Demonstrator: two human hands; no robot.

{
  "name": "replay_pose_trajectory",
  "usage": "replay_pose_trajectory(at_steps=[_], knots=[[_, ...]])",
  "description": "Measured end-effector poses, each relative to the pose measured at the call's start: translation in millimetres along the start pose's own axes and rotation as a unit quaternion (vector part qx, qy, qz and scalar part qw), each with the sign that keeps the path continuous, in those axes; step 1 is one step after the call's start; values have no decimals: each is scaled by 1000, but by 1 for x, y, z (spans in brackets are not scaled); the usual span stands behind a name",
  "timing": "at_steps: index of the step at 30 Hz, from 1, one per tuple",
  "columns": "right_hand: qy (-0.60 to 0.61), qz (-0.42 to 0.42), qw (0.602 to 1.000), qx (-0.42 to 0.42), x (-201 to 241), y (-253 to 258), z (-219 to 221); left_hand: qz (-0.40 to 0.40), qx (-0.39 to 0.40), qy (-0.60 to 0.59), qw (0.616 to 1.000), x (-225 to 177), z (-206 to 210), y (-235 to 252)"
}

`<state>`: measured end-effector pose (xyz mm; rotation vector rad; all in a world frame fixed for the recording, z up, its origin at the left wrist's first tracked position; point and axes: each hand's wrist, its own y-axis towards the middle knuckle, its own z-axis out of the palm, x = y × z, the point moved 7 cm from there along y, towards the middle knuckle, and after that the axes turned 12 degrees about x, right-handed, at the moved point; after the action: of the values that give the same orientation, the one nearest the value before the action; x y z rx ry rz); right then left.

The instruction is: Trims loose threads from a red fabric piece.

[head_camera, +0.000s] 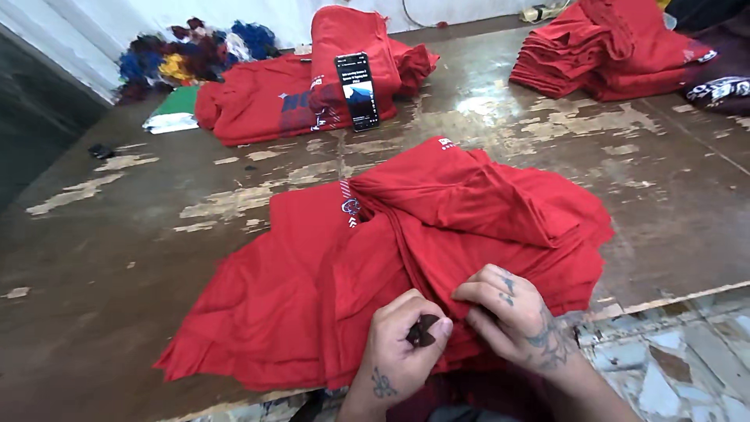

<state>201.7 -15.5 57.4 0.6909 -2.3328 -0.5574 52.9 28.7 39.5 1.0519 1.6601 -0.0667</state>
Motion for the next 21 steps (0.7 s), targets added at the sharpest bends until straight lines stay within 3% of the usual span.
replay_pose_trajectory(at_steps=[11, 15, 21], knots=[[36, -3, 999, -4, -4, -2, -3, -20, -63, -48, 997, 2, -7, -2], [44, -25, 999, 3, -2, -4, -2, -43, -35, 31, 998, -5, 2, 1], [51, -51, 997, 35, 0, -7, -2, 4, 25, 83, 996, -5, 7, -5]])
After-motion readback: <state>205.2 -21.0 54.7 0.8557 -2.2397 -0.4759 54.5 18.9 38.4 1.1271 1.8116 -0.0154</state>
